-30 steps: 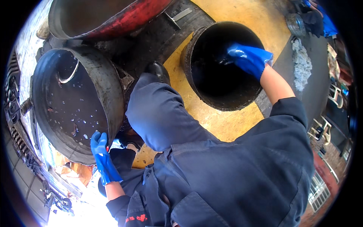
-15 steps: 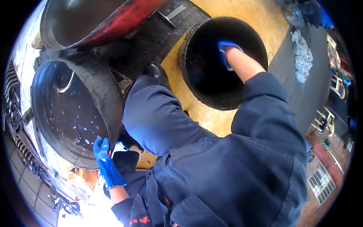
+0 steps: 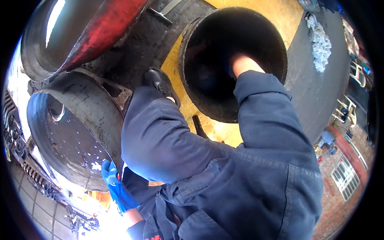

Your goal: The person cleans metal springs and circular components in a bucket of liquid, scrubbing them with a brush and then placing them into a paper bag.

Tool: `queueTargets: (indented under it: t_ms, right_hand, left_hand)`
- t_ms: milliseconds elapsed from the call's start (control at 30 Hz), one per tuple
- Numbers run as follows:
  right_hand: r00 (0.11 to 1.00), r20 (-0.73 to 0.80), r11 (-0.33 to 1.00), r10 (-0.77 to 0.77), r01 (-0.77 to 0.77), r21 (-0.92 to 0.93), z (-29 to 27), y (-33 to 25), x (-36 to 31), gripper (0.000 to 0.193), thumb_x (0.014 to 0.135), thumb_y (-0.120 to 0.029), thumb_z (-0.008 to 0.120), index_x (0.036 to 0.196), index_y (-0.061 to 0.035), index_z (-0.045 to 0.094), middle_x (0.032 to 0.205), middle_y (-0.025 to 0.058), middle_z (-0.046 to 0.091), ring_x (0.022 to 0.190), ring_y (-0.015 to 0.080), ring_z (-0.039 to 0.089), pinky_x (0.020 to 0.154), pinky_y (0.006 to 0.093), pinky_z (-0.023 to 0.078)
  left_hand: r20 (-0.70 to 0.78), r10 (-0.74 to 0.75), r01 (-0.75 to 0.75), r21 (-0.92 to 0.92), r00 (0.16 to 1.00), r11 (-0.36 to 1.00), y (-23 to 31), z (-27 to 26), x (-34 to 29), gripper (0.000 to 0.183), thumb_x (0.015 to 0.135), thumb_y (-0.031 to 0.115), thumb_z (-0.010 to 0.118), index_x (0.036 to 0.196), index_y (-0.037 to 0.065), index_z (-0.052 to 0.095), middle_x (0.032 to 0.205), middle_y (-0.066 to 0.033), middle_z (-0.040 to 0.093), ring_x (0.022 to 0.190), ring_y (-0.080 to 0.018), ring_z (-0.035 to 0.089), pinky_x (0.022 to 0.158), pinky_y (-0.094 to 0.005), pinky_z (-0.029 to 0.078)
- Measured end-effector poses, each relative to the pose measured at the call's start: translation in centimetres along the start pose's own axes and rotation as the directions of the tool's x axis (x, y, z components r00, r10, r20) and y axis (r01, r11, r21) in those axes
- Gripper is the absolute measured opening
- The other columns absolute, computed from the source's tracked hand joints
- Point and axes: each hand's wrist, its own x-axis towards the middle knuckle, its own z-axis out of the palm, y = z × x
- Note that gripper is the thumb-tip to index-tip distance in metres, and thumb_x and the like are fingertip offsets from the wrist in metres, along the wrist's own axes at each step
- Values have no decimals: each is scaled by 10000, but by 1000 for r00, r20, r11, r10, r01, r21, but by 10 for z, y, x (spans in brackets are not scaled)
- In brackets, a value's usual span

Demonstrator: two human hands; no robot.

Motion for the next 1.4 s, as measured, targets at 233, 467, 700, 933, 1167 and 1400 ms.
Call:
queueTargets:
  t_ms: [233,467,700,933,1167,1400]
  right_hand:
    - [1000,21,1000,-2,2,-2,8,1,-5,217,894,-190,729,1050,-41,755,1042,177,746,950,313,700,826,434,538]
    - [999,38,999,-28,29,-30,12,-5,-4,207,892,-187,736,1031,-35,757,1020,176,748,933,311,704,815,432,542]
    - [998,52,998,-40,42,-40,15,2,0,198,889,-184,743,1012,-29,759,998,175,750,917,310,707,803,429,547]
    - [992,75,992,-102,108,-72,9,3,0,190,887,-181,750,992,-23,761,976,174,752,900,309,711,792,427,552]
    - [962,145,968,-230,241,-64,4,6,-47,184,884,-178,757,973,-18,763,954,173,754,883,308,714,780,424,556]
    - [901,88,888,-425,396,235,-20,5,-135,179,881,-175,764,954,-12,765,932,172,756,866,306,718,769,422,561]
  left_hand:
    - [-3,54,-54,-90,999,995,-6,0,-1,414,989,74,705,1365,-59,595,1284,-124,670,1152,-214,632,1050,-361,497]
    - [64,13,-15,21,998,1000,-26,-14,21,378,966,24,658,1328,-73,604,1251,-121,679,1071,-190,659,969,-316,528]
    - [59,73,-68,-83,996,994,-23,-8,16,393,952,26,692,1325,-65,610,1203,-88,677,1041,-166,638,946,-306,517]
    - [1,85,-85,-101,996,991,-32,-8,18,467,932,34,752,1360,-58,586,1240,-84,654,1085,-153,607,969,-301,496]
    - [-3,64,-63,-165,998,984,16,20,-9,471,913,107,809,1314,-29,604,1153,-69,665,969,-141,608,858,-305,513]
    - [-10,158,-158,-163,987,974,-8,21,28,440,892,131,839,1254,-15,636,1106,-87,704,965,-185,652,876,-332,543]
